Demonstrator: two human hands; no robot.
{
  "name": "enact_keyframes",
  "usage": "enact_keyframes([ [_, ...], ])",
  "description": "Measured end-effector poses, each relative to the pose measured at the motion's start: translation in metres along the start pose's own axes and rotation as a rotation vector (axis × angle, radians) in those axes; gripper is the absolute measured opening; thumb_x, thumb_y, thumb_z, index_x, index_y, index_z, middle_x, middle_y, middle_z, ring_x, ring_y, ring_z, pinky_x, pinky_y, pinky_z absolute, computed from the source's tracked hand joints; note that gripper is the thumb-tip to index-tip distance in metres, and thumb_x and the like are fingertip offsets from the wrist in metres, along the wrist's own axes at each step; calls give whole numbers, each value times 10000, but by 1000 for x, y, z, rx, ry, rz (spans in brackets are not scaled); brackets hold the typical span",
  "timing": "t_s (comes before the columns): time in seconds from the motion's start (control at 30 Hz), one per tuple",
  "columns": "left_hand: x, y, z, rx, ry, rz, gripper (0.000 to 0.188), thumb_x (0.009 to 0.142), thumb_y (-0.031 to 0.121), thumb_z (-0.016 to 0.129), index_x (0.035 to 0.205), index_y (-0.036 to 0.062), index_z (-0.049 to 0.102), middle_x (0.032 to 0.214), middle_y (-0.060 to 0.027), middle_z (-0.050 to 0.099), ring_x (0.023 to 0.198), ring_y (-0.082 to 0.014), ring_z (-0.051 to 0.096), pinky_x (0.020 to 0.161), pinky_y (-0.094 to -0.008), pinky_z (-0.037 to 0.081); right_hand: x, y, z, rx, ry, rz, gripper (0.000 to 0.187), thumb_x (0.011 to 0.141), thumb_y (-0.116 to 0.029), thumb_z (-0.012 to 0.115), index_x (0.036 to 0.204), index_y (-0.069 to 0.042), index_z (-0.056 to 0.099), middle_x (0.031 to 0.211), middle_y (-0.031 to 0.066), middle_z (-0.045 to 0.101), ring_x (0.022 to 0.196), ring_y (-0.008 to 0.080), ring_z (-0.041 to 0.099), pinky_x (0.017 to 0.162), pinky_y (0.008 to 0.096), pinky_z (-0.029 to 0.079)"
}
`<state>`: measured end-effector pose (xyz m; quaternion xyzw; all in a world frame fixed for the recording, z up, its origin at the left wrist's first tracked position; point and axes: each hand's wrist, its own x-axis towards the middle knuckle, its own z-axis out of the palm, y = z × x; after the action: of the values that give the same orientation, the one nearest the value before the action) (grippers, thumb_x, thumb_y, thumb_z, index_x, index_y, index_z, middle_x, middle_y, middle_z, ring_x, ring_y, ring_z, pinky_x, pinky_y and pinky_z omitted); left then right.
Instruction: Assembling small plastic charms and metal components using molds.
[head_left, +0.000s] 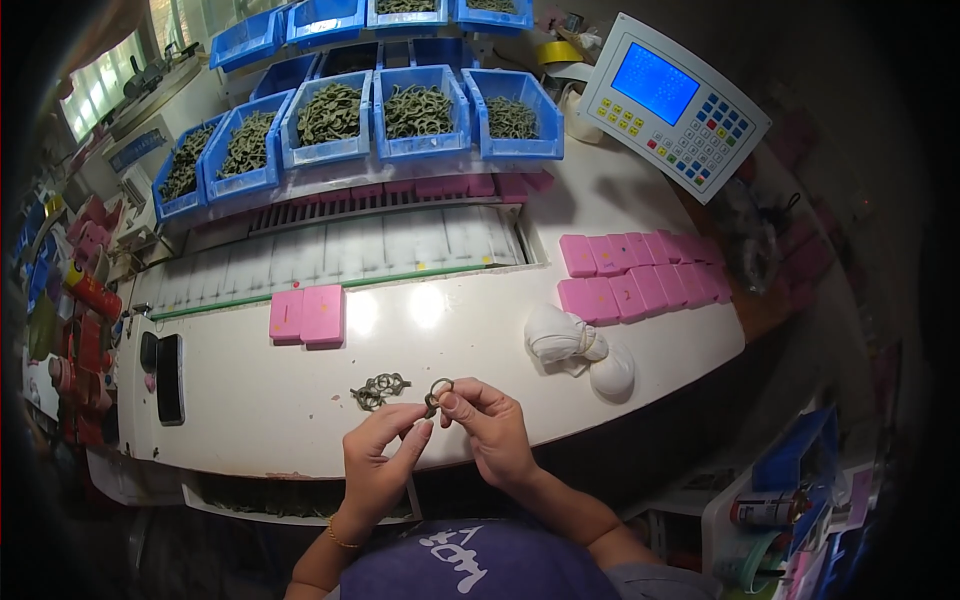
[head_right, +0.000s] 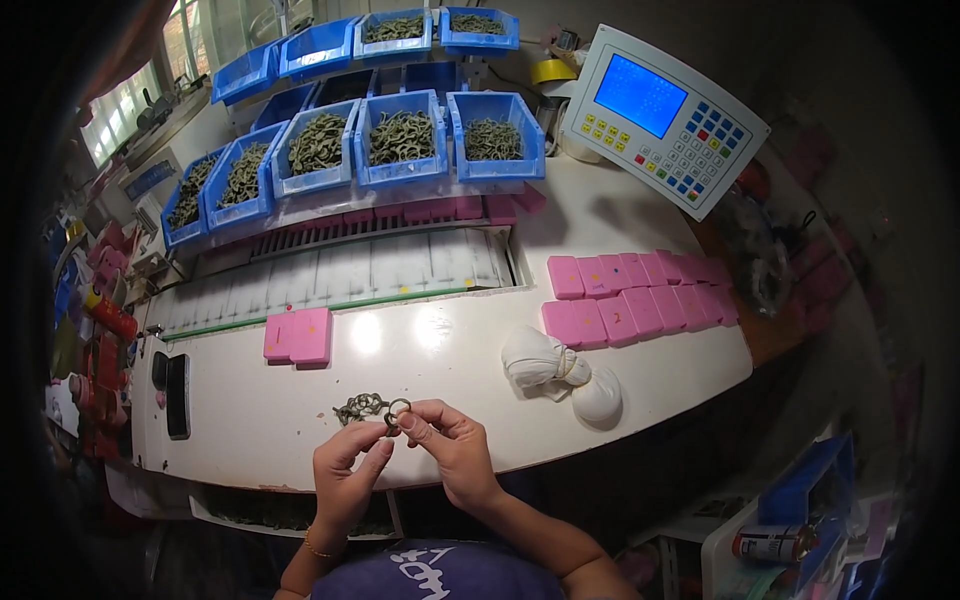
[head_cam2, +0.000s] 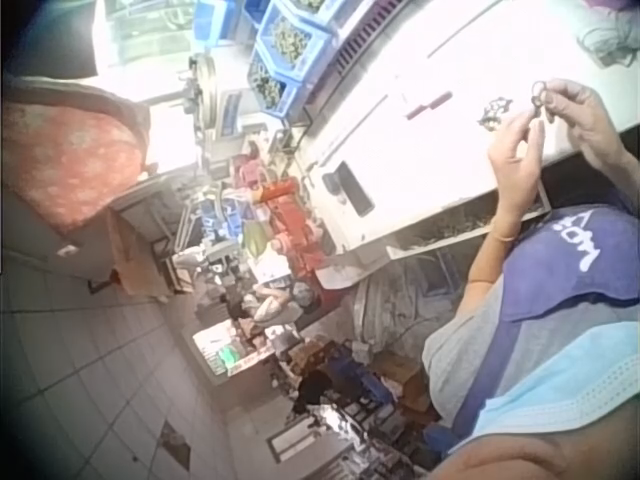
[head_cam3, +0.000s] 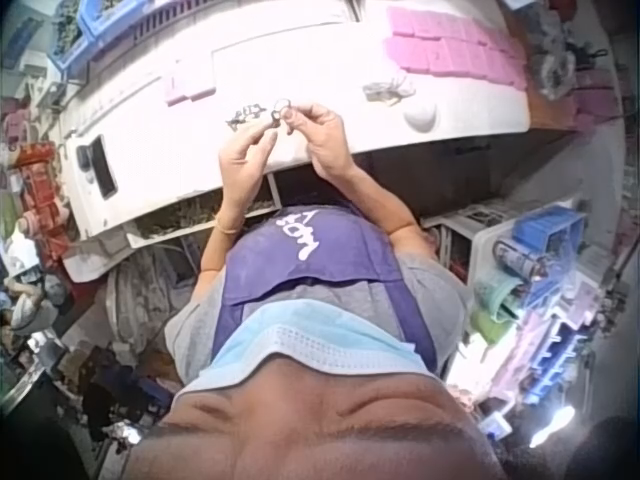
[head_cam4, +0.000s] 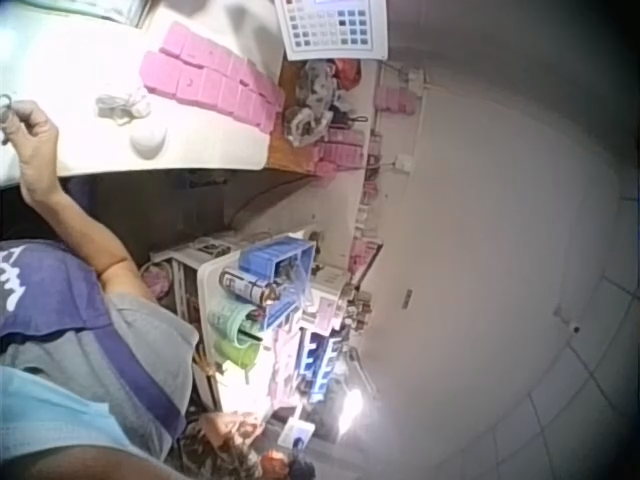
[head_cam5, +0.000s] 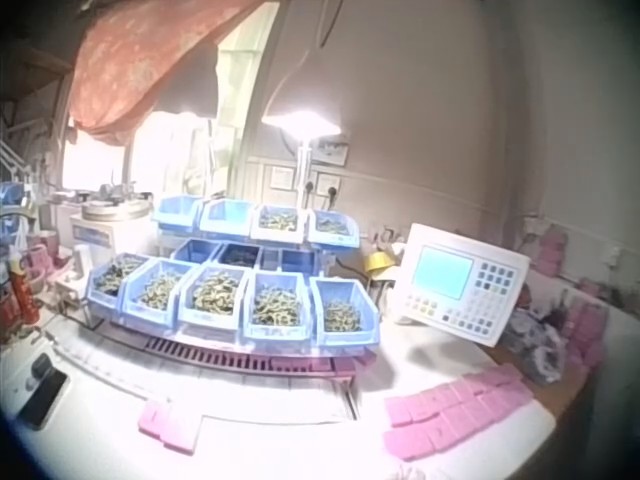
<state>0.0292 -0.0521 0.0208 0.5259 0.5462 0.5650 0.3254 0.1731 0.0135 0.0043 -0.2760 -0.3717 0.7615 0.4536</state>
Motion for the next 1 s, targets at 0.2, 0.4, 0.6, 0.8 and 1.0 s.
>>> enact_keyframes([
  [0.2,0,2,4,119,34,62,169,896,20,661,1054,-30,692,916,-123,701,746,-163,639,682,-264,501,-2,5,0,55,3,0,180,931,-151,690,1042,-8,696,929,32,679,824,83,557,764,236,456],
  [0.4,0,2,6,195,70,130,158,909,3,629,1052,-45,672,878,-135,685,714,-193,642,656,-286,506,-2,4,2,-6,6,52,163,961,-131,641,1055,-8,692,968,34,670,825,102,555,790,252,456],
  [0.6,1,0,8,269,93,166,130,893,-5,628,1016,-34,658,779,-116,633,638,-186,602,597,-296,483,-2,1,0,-173,-14,31,194,962,-160,645,1041,6,709,957,13,667,846,82,536,808,245,440],
  [0.8,1,-2,11,287,134,189,116,853,-13,651,969,-22,651,739,-98,602,592,-167,566,564,-286,462,-4,7,0,-145,8,47,189,965,-152,645,1040,7,715,900,-12,660,827,51,527,768,205,432],
  [1.0,-2,-8,15,265,169,181,121,826,-32,645,947,-24,641,726,-93,585,589,-147,551,560,-278,454,-7,13,1,-101,10,25,195,966,-156,647,1052,7,712,931,-12,670,823,46,529,768,205,433],
])
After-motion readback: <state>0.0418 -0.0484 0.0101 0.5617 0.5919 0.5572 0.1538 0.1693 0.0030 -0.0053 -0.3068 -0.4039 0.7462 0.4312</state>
